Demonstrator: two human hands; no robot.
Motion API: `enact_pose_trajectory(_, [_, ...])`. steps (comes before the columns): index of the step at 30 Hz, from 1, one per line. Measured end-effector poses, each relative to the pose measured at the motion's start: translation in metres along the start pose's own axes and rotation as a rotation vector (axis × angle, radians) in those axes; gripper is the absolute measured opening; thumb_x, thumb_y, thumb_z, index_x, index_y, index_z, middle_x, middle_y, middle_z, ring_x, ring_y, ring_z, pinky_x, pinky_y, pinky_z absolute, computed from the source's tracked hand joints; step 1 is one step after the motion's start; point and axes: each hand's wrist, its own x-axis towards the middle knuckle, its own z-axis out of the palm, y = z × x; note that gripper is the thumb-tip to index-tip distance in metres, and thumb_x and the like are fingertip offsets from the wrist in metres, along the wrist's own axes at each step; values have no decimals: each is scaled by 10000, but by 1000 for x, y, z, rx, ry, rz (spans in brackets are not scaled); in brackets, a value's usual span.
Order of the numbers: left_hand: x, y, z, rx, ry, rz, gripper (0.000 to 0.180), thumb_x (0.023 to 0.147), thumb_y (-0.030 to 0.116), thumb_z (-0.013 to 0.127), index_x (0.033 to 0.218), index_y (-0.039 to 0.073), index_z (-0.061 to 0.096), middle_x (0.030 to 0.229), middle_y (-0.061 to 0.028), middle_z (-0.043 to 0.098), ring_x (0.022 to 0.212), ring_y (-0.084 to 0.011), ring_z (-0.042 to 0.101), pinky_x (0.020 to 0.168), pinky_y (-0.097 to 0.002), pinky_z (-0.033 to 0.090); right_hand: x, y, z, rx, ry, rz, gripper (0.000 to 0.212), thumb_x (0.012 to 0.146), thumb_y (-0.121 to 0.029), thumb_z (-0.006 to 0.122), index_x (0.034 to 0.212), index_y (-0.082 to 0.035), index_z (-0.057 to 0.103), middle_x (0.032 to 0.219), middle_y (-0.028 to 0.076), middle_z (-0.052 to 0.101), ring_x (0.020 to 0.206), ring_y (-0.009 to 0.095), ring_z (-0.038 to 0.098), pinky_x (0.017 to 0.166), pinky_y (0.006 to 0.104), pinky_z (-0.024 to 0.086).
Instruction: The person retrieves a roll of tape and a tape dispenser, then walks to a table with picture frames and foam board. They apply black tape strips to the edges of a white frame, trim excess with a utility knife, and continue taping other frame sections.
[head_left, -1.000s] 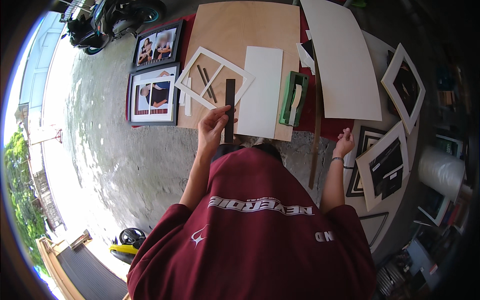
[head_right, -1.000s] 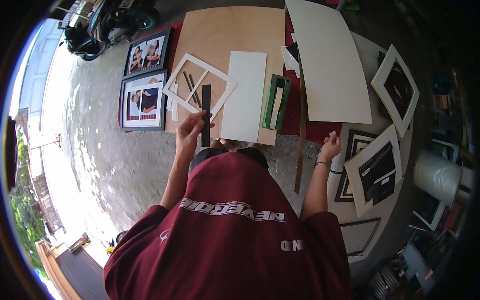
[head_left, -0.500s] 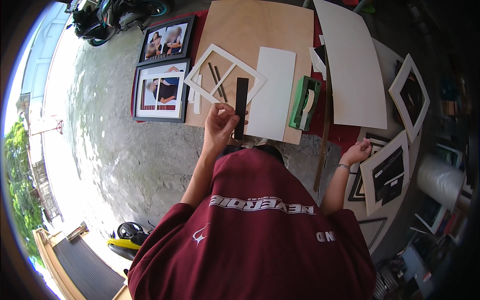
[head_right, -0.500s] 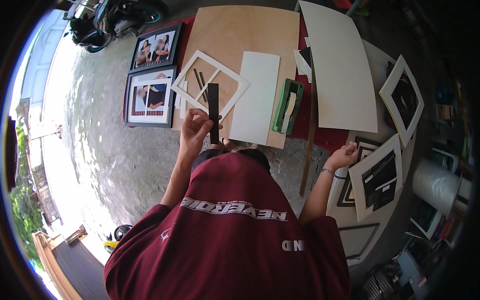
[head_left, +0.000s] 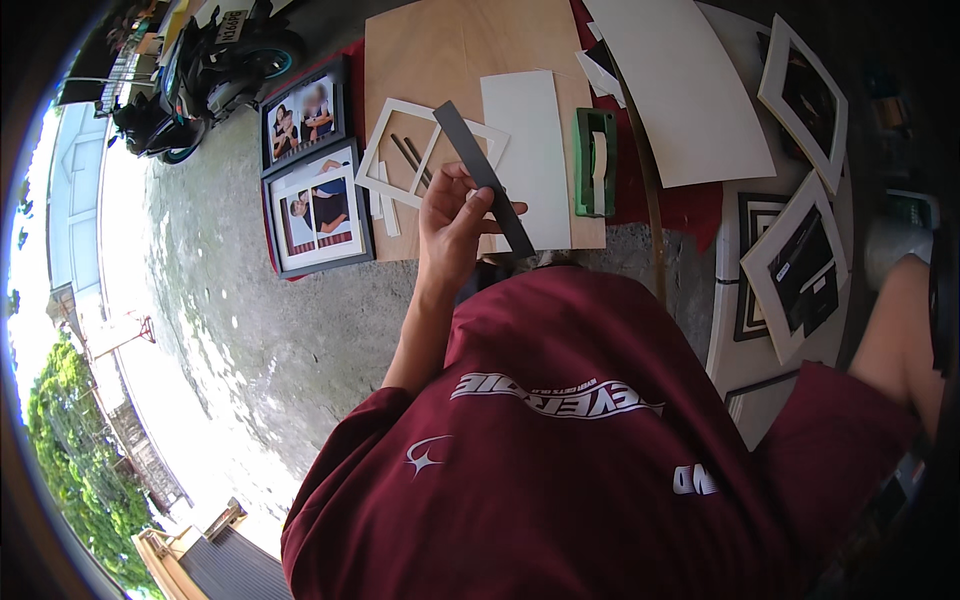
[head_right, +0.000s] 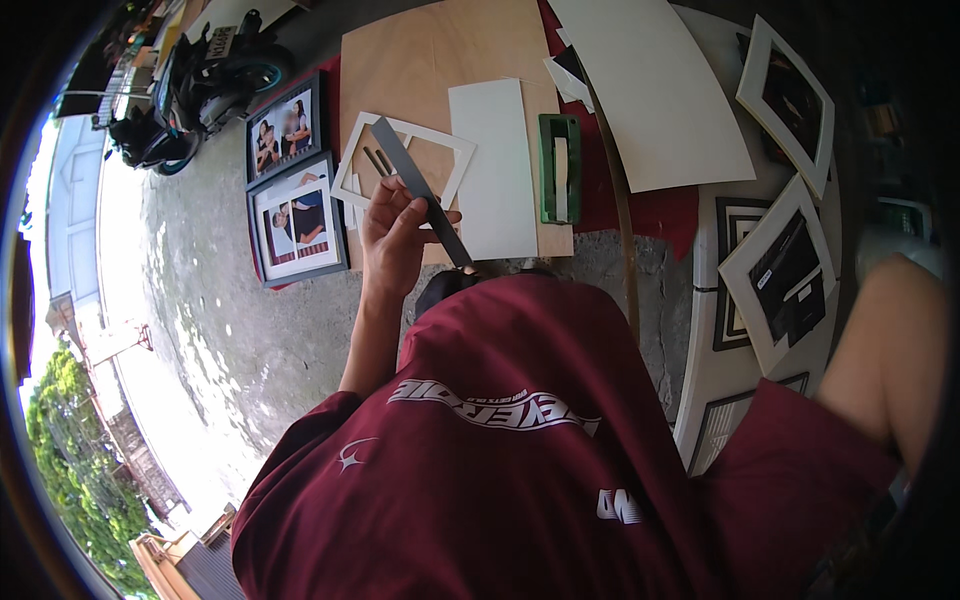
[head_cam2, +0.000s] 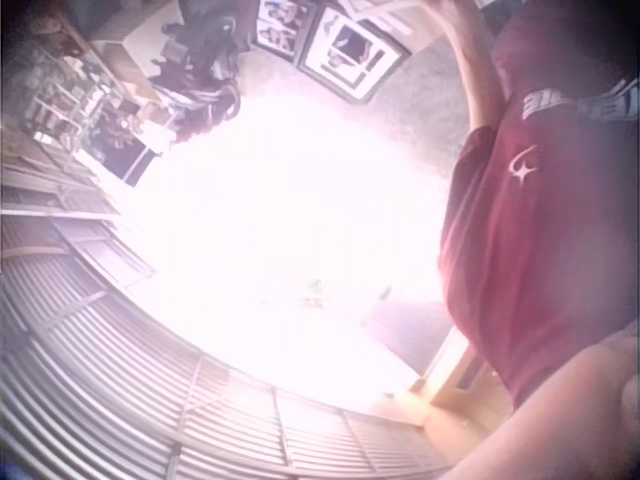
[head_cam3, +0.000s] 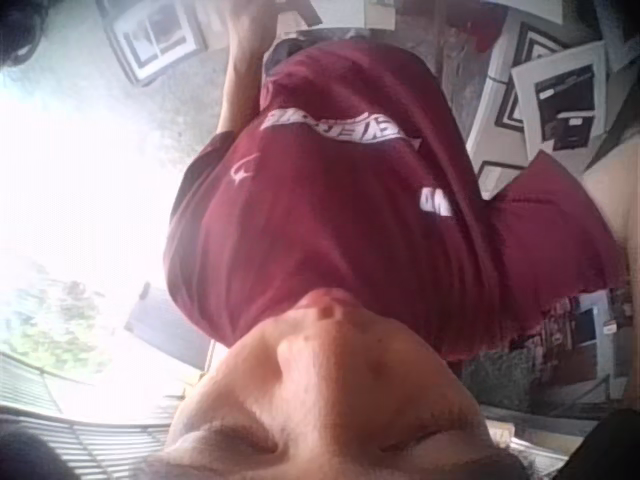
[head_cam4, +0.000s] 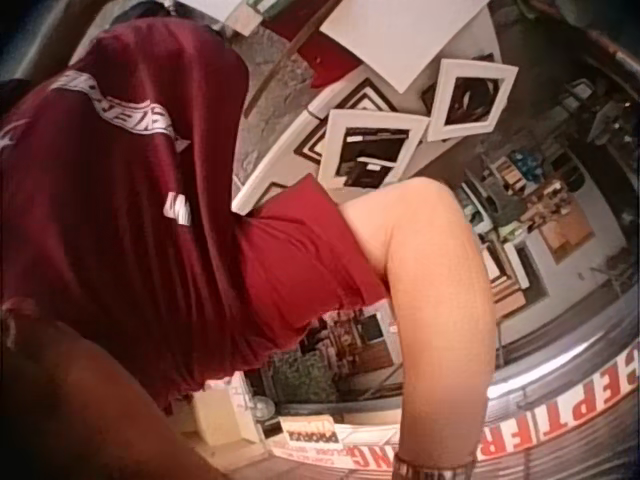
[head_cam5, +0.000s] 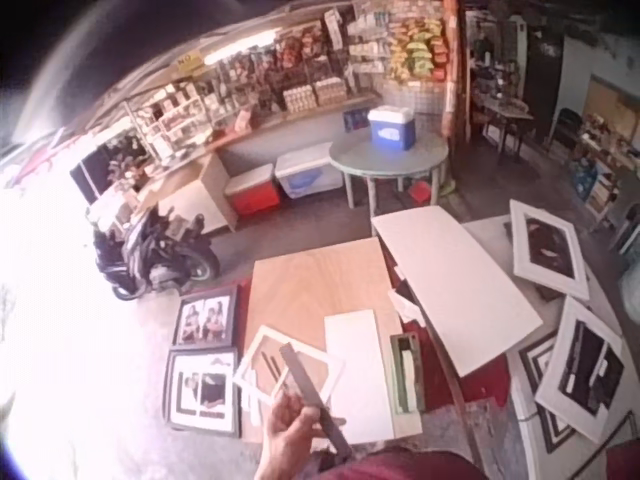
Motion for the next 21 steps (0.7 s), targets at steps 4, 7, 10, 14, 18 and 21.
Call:
enact_pose_trajectory(4, [-6, 2, 4, -161, -14, 16, 240, 999, 32, 577, 1203, 46, 451, 1017, -106, 660, 916, -328, 761, 675, -357, 676, 4, 1, 18, 82, -72, -7, 429, 1052, -371, 577, 1095, 53, 624, 907, 110, 659, 812, 162, 604, 756, 291, 472])
enact_pose_trajectory(7, [-8, -1, 13, -271, -64, 13, 242, 1002, 32, 574, 1207, 49, 447, 1017, -122, 673, 921, -340, 761, 672, -360, 677, 2, -6, 21, 101, -95, 12, 417, 1047, -361, 590, 1109, 50, 618, 923, 109, 661, 826, 162, 611, 767, 292, 478])
enact_pose_trajectory(10, [-14, 2, 17, -314, -80, 18, 236, 1004, 19, 557, 1211, 52, 449, 1022, -135, 682, 929, -342, 760, 687, -381, 682, 0, -9, 26, 125, -102, 20, 407, 1041, -352, 603, 1124, 47, 613, 939, 109, 663, 839, 162, 617, 779, 292, 485])
enact_pose_trajectory(14, [-18, 0, 16, -345, -77, 12, 238, 1013, 22, 530, 1235, 47, 448, 1027, -136, 688, 960, -355, 753, 731, -417, 684, -3, -10, 31, 137, -120, 18, 397, 1034, -339, 621, 1143, 42, 606, 960, 108, 666, 857, 162, 626, 794, 293, 493])
enact_pose_trajectory(18, [-18, -2, 21, -488, -105, -8, 272, 1022, 50, 516, 1286, 34, 451, 1044, -140, 692, 1034, -376, 733, 794, -437, 677, -7, -13, 33, 158, -130, 44, 390, 1026, -326, 639, 1163, 38, 599, 981, 107, 669, 876, 163, 635, 809, 293, 502])
enact_pose_trajectory(21, [-22, -10, 20, -593, -96, -7, 265, 1026, 63, 515, 1287, 30, 485, 1063, -140, 696, 1085, -378, 715, 847, -452, 661, -11, -7, 39, 175, -106, 64, 388, 1021, -316, 652, 1177, 35, 593, 997, 107, 672, 889, 163, 642, 820, 294, 508])
